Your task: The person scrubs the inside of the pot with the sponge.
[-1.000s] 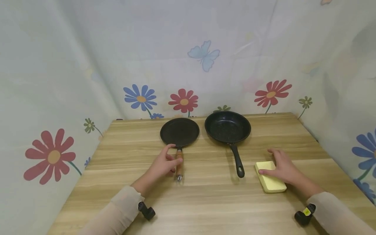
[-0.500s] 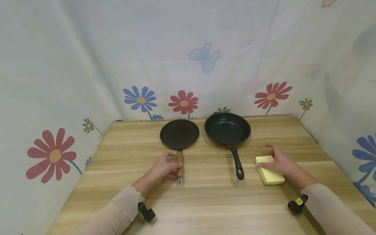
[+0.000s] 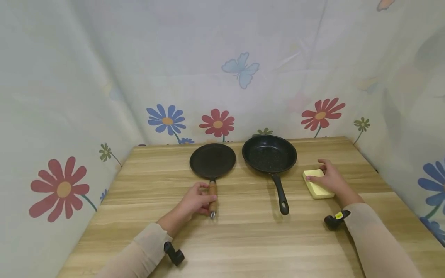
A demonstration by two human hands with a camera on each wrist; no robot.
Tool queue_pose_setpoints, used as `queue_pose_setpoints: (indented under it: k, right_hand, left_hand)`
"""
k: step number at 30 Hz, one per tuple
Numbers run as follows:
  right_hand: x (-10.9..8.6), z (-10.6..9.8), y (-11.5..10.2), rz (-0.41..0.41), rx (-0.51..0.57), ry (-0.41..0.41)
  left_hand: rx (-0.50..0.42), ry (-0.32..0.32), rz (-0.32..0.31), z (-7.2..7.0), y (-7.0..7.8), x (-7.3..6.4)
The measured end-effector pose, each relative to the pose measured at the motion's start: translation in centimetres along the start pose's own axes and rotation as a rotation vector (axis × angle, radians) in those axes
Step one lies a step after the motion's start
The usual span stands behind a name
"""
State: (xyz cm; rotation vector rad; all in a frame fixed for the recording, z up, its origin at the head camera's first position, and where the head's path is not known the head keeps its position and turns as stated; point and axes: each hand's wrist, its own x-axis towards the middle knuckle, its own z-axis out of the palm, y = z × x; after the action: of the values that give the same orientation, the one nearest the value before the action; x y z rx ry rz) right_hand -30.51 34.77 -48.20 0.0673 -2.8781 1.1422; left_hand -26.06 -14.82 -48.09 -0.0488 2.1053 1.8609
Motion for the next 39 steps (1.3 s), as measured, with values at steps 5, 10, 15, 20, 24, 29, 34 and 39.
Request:
queue_pose_setpoints:
  k: [5,10,15,20,24,29,34,39]
  right_hand:
    - [0.9,0.3,0.5,0.009,0.036,0.042]
    - [1.1,0.4,0.4,0.016,0.071,0.07]
    - [0.6,0.6,0.0,0.004,0.034,0.075]
    - [-0.7,1.1,-0.5,0.003,-0.105,0.096]
    - [-1.7,1.5,-0.7,0.008,-0.147,0.101]
    - [-2.4,1.7,-0.6,0.0,-0.171,0.101]
    - [-2.3,1.8,-0.5,-0.009,-0.188,0.115]
    - [-2.2,1.9,-0.7,-0.008,-0.184,0.115]
  left_hand:
    - [-0.011,-0.008,-0.004,0.0,-0.5,-0.3]
    - [-0.018,0.0,0.008,0.0,-0.4,-0.4]
    - [-0.02,0.013,0.006,0.0,-0.4,-0.3]
    - [-0.008,0.018,0.016,0.0,-0.4,-0.1]
    - [0.0,0.017,0.018,0.0,-0.3,0.0]
    - [0.033,0.021,0.02,0.2,0.0,0.1]
    - [0.06,0.02,0.02,0.4,0.1,0.3]
    - [0.059,0.021,0.016,0.4,0.2,0.4]
